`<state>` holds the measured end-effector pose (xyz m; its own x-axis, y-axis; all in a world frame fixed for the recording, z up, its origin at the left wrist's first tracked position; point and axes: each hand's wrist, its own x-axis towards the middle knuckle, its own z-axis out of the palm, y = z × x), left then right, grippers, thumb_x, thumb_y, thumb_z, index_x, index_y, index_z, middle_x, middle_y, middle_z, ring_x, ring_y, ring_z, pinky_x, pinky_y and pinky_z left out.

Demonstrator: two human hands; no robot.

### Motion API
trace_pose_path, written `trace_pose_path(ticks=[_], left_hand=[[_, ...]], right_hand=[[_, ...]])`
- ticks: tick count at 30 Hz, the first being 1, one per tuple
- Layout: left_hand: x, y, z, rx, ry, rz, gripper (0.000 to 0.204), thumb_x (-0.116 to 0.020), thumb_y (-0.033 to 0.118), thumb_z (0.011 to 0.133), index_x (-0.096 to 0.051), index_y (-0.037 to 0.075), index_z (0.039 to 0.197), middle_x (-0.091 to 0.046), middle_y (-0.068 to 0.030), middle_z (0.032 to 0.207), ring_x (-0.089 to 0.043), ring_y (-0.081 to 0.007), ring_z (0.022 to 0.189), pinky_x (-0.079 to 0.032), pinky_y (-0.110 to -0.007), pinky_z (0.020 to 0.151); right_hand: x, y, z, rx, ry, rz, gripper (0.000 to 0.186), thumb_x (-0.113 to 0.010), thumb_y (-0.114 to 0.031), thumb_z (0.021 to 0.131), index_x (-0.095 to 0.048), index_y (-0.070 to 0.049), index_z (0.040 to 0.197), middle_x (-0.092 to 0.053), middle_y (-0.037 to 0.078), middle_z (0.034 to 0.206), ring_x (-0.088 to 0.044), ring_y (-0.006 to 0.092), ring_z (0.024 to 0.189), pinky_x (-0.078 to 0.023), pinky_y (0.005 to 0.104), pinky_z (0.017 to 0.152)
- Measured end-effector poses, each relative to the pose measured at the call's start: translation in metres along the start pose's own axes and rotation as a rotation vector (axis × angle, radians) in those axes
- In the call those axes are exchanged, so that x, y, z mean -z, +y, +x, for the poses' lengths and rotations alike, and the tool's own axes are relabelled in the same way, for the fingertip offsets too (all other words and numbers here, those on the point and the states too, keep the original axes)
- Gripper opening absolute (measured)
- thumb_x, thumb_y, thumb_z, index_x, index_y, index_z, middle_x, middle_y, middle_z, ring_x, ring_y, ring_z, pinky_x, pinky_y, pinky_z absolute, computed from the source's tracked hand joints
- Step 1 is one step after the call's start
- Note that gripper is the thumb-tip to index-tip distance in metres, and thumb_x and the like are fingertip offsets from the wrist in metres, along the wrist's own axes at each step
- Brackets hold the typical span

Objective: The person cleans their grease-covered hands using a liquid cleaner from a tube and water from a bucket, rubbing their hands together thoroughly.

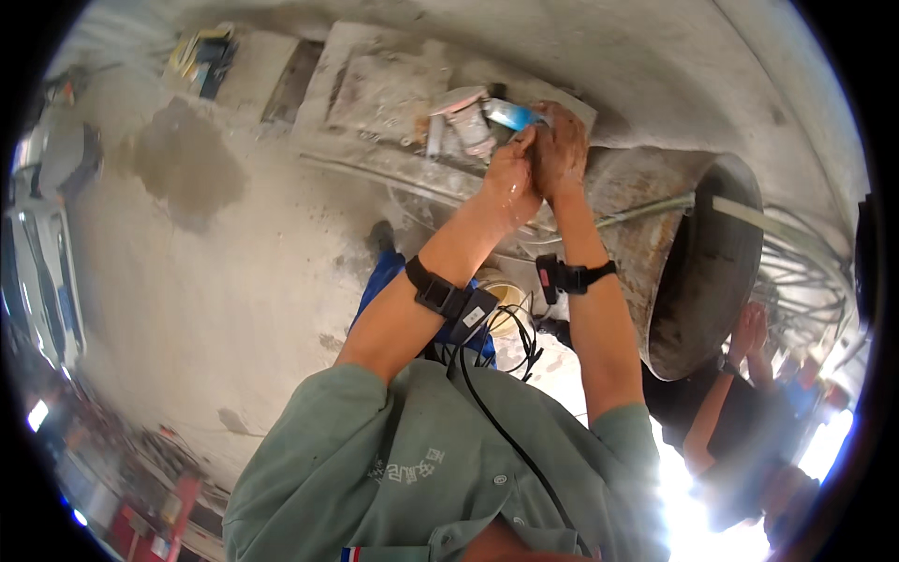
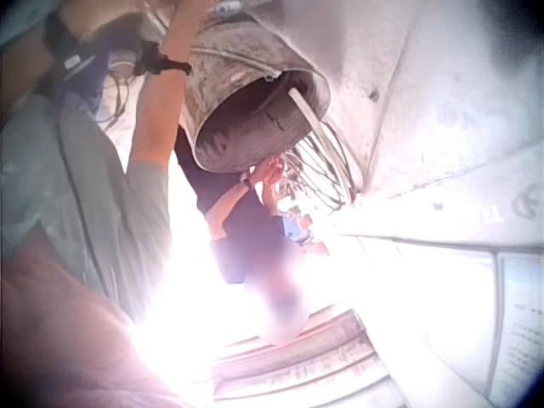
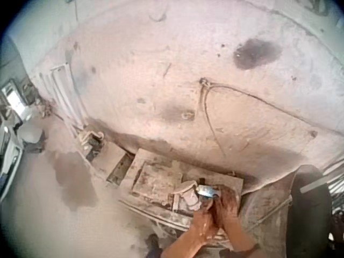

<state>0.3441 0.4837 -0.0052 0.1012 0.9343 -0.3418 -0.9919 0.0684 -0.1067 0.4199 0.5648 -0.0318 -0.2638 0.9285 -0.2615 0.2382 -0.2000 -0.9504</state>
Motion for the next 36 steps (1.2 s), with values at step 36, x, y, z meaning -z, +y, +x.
trace_pose_path(ticks=[36], left_hand=[[0.018, 0.231, -0.157, -0.644, -0.26, -0.236, 0.053, -0.027, 0.036, 0.106, -0.041, -0.007, 0.135, -0.051, -0.0242, 0.134, -0.053, -0.0311, 0.121, -0.045, -0.039, 0.101]], right_hand=[[-0.298, -0.078, -0.105, -0.397, -0.984, 0.924, 0.032, -0.055, -0.013, 0.087, -0.056, -0.001, 0.117, -0.058, 0.018, 0.12, -0.057, 0.0306, 0.112, -0.049, 0.0432, 0.094]])
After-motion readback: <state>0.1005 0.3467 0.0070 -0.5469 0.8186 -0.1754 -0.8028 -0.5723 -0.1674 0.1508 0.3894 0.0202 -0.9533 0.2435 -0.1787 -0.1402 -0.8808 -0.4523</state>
